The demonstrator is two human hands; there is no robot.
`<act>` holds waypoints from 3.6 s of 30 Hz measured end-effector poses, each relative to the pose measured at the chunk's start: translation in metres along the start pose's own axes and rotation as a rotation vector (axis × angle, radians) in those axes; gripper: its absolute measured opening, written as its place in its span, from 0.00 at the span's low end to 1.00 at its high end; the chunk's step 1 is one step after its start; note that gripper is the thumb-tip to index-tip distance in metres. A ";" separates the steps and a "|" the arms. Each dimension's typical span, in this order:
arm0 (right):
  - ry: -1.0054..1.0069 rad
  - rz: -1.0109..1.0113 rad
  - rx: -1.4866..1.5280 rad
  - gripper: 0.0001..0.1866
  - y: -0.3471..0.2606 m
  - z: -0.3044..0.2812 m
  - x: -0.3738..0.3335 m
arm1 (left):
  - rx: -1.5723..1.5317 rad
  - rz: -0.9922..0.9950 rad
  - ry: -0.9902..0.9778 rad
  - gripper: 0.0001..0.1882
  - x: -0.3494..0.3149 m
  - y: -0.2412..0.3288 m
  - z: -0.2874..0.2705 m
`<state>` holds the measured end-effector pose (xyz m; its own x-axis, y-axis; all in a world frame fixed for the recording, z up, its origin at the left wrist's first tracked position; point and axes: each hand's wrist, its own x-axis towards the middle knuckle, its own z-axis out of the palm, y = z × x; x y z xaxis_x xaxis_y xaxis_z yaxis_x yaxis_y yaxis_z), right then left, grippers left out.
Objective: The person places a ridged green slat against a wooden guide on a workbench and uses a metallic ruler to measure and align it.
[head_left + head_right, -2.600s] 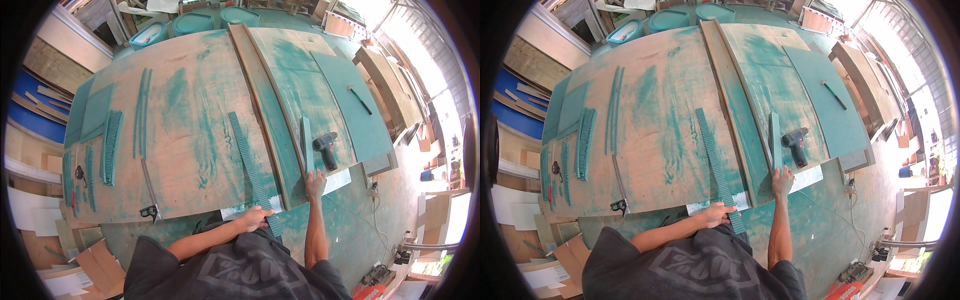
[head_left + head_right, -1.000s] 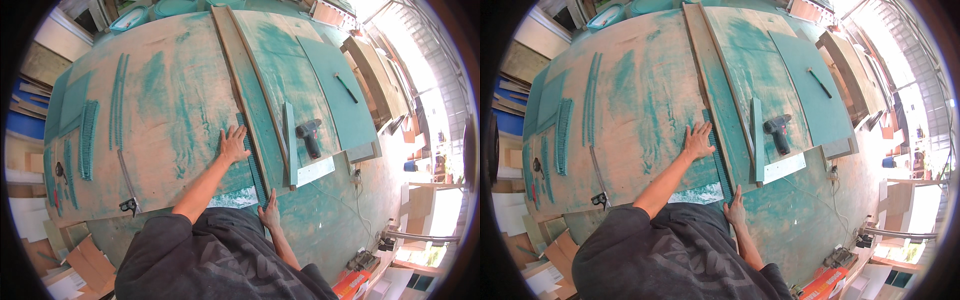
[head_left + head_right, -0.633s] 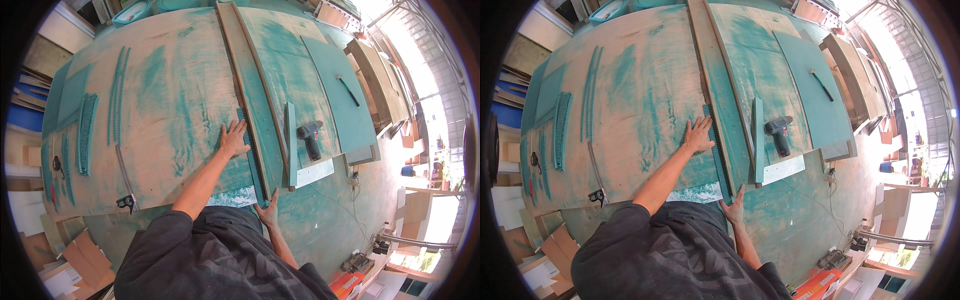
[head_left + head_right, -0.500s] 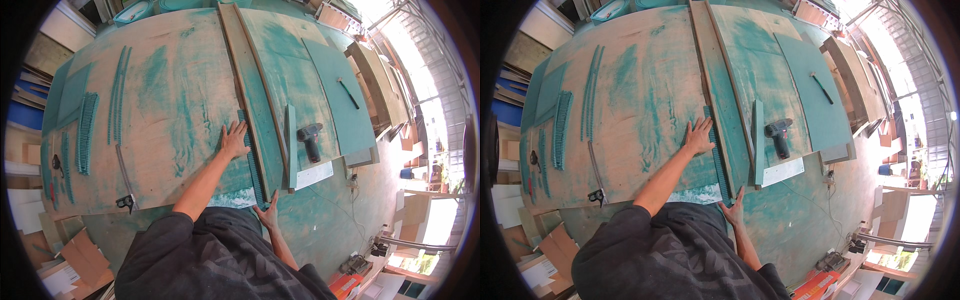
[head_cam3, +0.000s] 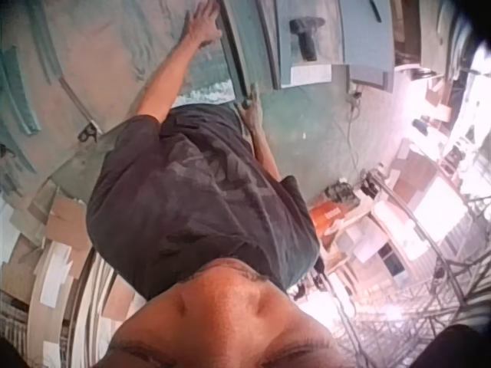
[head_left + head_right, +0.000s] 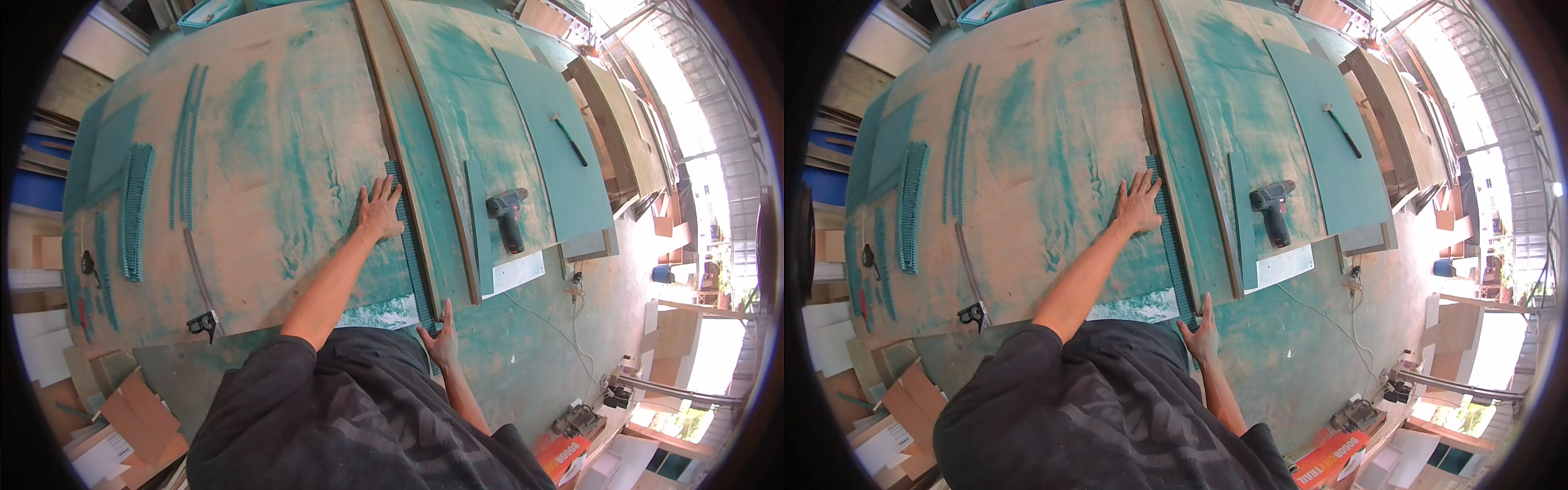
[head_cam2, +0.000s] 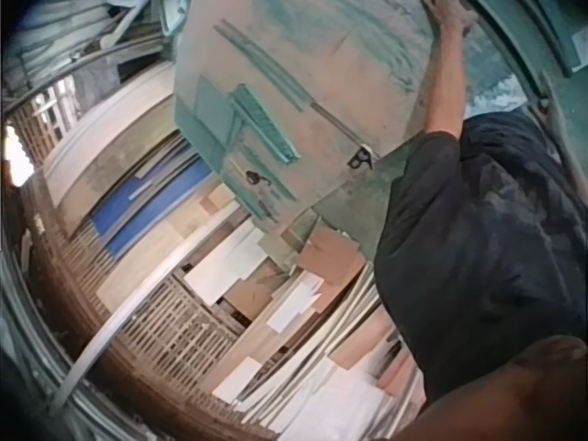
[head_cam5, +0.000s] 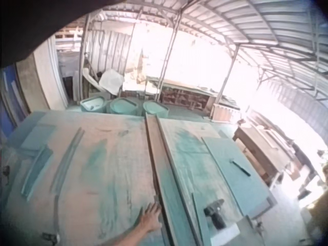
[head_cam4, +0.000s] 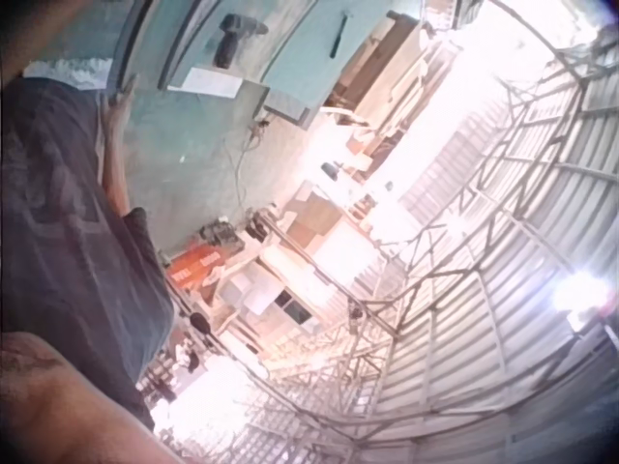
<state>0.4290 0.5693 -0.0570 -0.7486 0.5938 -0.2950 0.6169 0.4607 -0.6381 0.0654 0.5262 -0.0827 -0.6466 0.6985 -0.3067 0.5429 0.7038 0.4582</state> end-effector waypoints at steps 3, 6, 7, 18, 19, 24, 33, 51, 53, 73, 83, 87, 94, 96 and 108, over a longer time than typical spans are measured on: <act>0.023 -0.006 -0.079 0.55 -0.005 -0.004 -0.006 | 0.002 0.001 -0.041 0.53 0.000 0.002 -0.008; 0.060 -0.036 -0.137 0.49 -0.007 -0.002 -0.009 | 0.010 0.014 -0.039 0.54 0.002 0.000 -0.012; 0.073 -0.044 -0.151 0.47 -0.010 -0.002 -0.010 | 0.008 0.013 -0.035 0.55 0.003 -0.001 -0.012; 0.066 -0.217 -0.411 0.36 -0.028 -0.002 0.004 | 0.072 -0.017 -0.034 0.58 0.015 -0.005 -0.014; 0.060 -0.215 -0.428 0.35 -0.028 -0.002 0.005 | 0.080 -0.020 -0.040 0.58 0.016 -0.004 -0.015; 0.018 -0.171 -0.453 0.35 -0.037 -0.004 0.014 | 0.113 -0.024 -0.043 0.57 0.023 -0.004 -0.017; -0.012 -0.148 -0.452 0.37 -0.035 -0.004 0.019 | 0.114 -0.025 -0.021 0.58 0.023 -0.007 -0.014; -0.077 -0.054 -0.457 0.38 -0.047 -0.008 0.025 | 0.097 -0.043 -0.073 0.58 0.026 -0.002 -0.024; -0.087 -0.051 -0.488 0.38 -0.049 -0.008 0.026 | 0.098 -0.046 -0.074 0.57 0.024 -0.001 -0.025; 0.488 -0.294 -0.163 0.10 -0.018 -0.056 0.140 | 0.089 -0.066 -0.108 0.53 0.016 0.004 -0.033; 0.267 0.304 -0.467 0.42 0.047 -0.085 0.208 | 0.026 -0.029 -0.115 0.54 0.021 0.002 -0.029; 0.282 0.180 -0.439 0.38 0.043 -0.095 0.211 | 0.024 -0.036 -0.098 0.53 0.020 0.005 -0.029; 0.346 0.000 -0.205 0.24 -0.047 -0.113 0.159 | -0.016 -0.045 -0.026 0.52 0.009 0.004 -0.029; 0.256 -0.012 0.029 0.23 -0.075 -0.102 0.143 | -0.013 -0.067 -0.019 0.52 0.009 -0.001 -0.028; 0.208 -0.306 -0.203 0.39 -0.105 0.005 0.139 | 0.009 -0.060 0.062 0.56 0.007 -0.003 -0.014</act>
<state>0.2588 0.6005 -0.0350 -0.8525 0.5204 0.0499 0.4245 0.7446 -0.5151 0.0513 0.5274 -0.0744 -0.7099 0.6457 -0.2813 0.5065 0.7456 0.4331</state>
